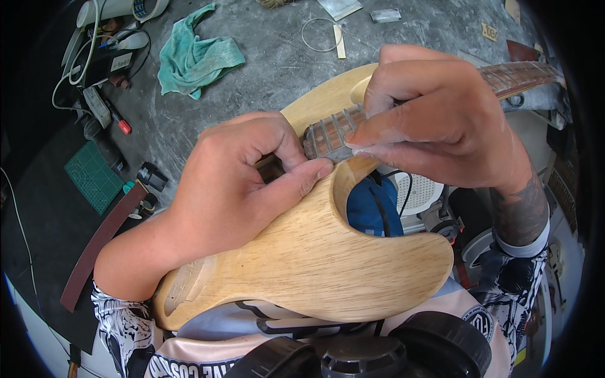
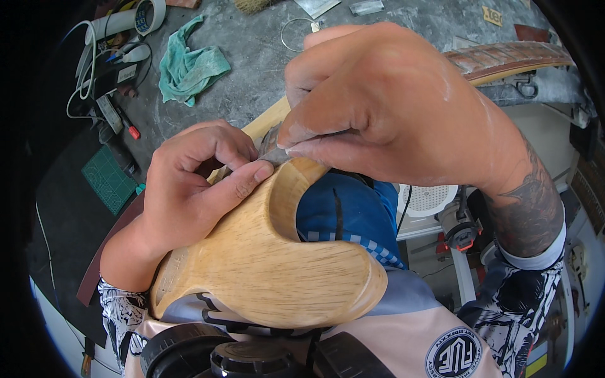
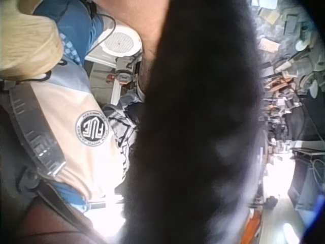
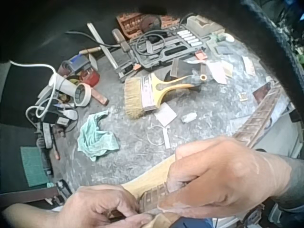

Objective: The person sands the body of a wooden guitar using a sanding block. They focus on smoothing the edges and contours of the instrument, moving the block along the curves and flat surfaces.

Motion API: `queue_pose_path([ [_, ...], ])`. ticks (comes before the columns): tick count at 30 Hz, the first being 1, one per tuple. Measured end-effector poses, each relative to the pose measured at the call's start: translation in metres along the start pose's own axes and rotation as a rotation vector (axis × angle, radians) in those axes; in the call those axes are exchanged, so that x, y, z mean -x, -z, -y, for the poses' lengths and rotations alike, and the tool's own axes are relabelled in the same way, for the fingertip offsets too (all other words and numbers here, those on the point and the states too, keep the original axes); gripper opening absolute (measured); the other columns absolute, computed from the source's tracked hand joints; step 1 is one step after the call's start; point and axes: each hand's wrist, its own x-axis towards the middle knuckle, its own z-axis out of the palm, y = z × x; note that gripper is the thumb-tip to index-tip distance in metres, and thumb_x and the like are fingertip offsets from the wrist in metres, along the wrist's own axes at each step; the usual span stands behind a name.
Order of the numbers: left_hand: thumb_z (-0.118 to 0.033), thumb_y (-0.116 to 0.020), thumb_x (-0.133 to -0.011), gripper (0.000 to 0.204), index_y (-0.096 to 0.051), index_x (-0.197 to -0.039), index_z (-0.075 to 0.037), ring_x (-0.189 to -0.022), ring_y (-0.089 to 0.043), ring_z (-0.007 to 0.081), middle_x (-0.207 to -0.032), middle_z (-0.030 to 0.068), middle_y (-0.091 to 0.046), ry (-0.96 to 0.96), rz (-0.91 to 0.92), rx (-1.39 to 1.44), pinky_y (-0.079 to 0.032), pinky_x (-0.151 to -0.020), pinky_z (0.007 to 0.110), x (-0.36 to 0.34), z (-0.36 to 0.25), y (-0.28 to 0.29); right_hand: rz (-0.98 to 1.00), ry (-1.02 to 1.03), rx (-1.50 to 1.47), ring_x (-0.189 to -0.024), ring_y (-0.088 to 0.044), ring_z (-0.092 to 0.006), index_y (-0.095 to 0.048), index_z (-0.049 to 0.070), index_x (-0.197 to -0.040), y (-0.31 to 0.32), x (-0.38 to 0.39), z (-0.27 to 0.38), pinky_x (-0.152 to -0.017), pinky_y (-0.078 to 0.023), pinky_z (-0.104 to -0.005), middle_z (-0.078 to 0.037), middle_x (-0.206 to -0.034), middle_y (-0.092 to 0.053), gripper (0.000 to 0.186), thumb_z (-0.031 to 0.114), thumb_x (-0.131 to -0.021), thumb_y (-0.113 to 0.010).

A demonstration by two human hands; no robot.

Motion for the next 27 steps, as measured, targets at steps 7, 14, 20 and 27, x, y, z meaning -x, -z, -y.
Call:
queue_pose_path([
  [7,-0.001,-0.077,-0.090,0.013,-0.067,-0.082,0.001,-0.083,-0.064,0.0150,-0.088,0.0093,-0.069,0.047,0.004,0.040,-0.051,-0.076,0.028,0.0005,0.0001,0.0001,0.019,-0.020,-0.016,-0.070,-0.055,-0.0205,-0.077,0.003,-0.088,0.0001,-0.0003,-0.0001,-0.058,-0.041,-0.0350,-0.005,-0.077,-0.063,0.017,0.005,-0.073,-0.085],
  [14,-0.001,-0.077,-0.090,0.012,-0.067,-0.083,0.001,-0.086,-0.065,0.0151,-0.090,0.0103,-0.069,0.062,0.005,0.091,-0.051,-0.077,0.029,0.0009,0.0007,0.0016,0.004,-0.013,-0.017,-0.070,-0.055,-0.0200,-0.077,0.003,-0.088,-0.0005,-0.0001,-0.0011,-0.058,-0.041,-0.0342,-0.005,-0.078,-0.063,0.018,0.005,-0.073,-0.085],
  [20,0.000,-0.077,-0.090,0.012,-0.067,-0.082,0.001,-0.085,-0.065,0.0149,-0.089,0.0100,-0.069,0.049,0.006,0.073,-0.051,-0.077,0.028,0.0006,0.0003,0.0008,-0.001,-0.020,0.026,-0.070,-0.055,-0.0193,-0.077,0.004,-0.088,-0.0010,-0.0005,0.0012,-0.057,-0.041,-0.0335,-0.004,-0.077,-0.063,0.018,0.006,-0.072,-0.086],
  [27,0.000,-0.078,-0.089,0.013,-0.067,-0.081,0.001,-0.084,-0.065,0.0147,-0.088,0.0098,-0.069,0.043,-0.006,0.059,-0.051,-0.076,0.028,0.0013,0.0012,-0.0006,-0.006,-0.007,0.035,-0.070,-0.055,-0.0188,-0.077,0.005,-0.088,-0.0010,0.0003,0.0008,-0.057,-0.041,-0.0328,-0.003,-0.077,-0.062,0.019,0.008,-0.071,-0.086],
])
